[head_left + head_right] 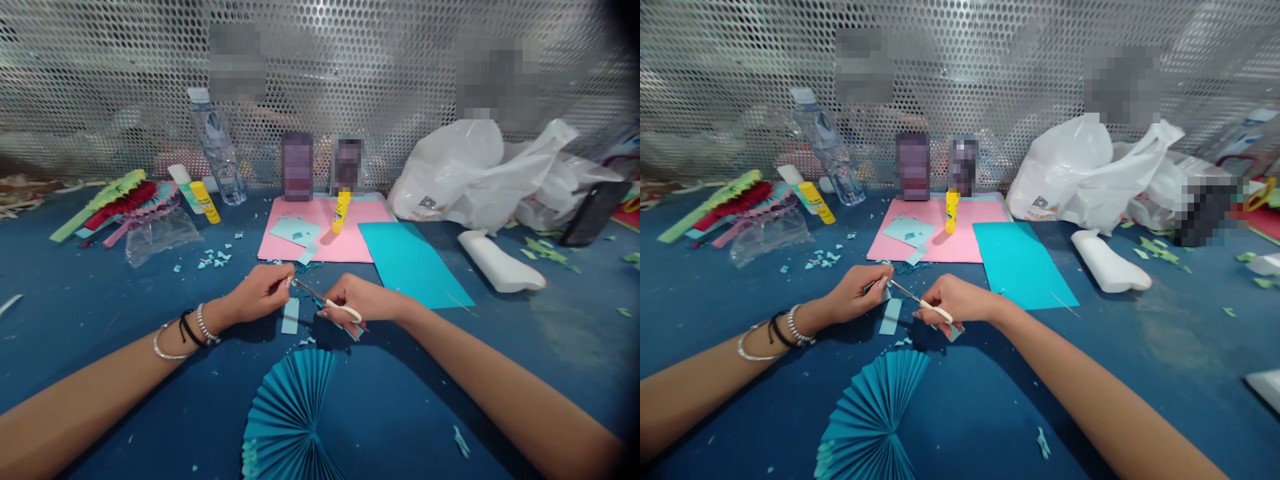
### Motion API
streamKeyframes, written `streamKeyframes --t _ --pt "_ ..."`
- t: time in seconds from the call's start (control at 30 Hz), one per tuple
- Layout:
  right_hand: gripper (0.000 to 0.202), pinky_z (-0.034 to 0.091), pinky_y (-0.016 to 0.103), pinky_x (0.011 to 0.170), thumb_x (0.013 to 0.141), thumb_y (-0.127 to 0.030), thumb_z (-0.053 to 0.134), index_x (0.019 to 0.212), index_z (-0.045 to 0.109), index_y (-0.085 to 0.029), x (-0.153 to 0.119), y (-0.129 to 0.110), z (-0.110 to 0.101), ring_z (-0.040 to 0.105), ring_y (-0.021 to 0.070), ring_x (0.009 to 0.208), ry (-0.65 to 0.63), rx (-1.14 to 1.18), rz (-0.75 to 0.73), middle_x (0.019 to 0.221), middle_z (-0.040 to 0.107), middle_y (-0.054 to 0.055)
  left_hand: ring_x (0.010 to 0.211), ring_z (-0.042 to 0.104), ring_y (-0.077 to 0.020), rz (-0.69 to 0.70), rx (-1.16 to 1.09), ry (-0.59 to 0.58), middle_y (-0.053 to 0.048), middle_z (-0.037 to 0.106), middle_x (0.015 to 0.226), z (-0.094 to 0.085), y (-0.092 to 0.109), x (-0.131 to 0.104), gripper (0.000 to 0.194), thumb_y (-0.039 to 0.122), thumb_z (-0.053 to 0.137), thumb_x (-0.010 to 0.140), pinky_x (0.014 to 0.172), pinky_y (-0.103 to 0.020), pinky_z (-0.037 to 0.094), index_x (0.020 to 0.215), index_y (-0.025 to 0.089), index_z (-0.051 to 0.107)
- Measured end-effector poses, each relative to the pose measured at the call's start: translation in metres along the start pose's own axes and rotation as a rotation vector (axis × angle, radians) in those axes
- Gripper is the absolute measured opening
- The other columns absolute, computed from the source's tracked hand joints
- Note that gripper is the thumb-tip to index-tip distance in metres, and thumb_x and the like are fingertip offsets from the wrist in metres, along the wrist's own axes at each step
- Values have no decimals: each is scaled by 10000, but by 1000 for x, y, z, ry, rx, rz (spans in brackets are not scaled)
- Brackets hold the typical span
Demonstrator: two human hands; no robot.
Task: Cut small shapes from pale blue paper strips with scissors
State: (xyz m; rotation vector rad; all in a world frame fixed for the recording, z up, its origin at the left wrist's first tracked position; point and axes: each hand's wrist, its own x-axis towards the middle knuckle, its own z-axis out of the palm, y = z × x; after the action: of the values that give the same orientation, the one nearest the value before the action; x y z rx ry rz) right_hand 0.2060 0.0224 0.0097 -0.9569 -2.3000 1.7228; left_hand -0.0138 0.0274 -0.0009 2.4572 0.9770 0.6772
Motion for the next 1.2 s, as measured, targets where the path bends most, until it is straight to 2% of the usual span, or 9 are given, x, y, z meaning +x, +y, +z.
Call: streamKeyframes --t 0.33,0.53,0.6,1.2 --pt "324 352 136 299 766 -299 496 487 455 -141 0 1 2 433 44 309 46 7 2 413 524 -28 485 269 -80 -9 25 63 59 292 538 1 0 0 157 129 327 756 485 -209 248 607 176 333" --pt "307 349 137 299 734 -376 560 570 536 -118 1 0 4 438 45 306 39 45 24 447 565 -8 493 292 -85 -81 65 238 55 310 542 2 1 0 185 156 316 802 496 -217 260 618 179 330" --pt "319 341 139 297 729 -399 569 581 543 -117 1 -1 6 436 46 303 53 61 13 454 571 -4 493 296 -84 -97 76 264 56 307 542 3 3 0 199 165 325 815 498 -217 260 617 178 335" --pt "314 354 144 299 736 -377 578 551 514 -132 3 2 11 442 53 301 137 93 -38 436 558 -10 492 374 -77 -111 79 211 46 435 541 6 7 -1 225 181 354 835 518 -208 300 628 155 438"
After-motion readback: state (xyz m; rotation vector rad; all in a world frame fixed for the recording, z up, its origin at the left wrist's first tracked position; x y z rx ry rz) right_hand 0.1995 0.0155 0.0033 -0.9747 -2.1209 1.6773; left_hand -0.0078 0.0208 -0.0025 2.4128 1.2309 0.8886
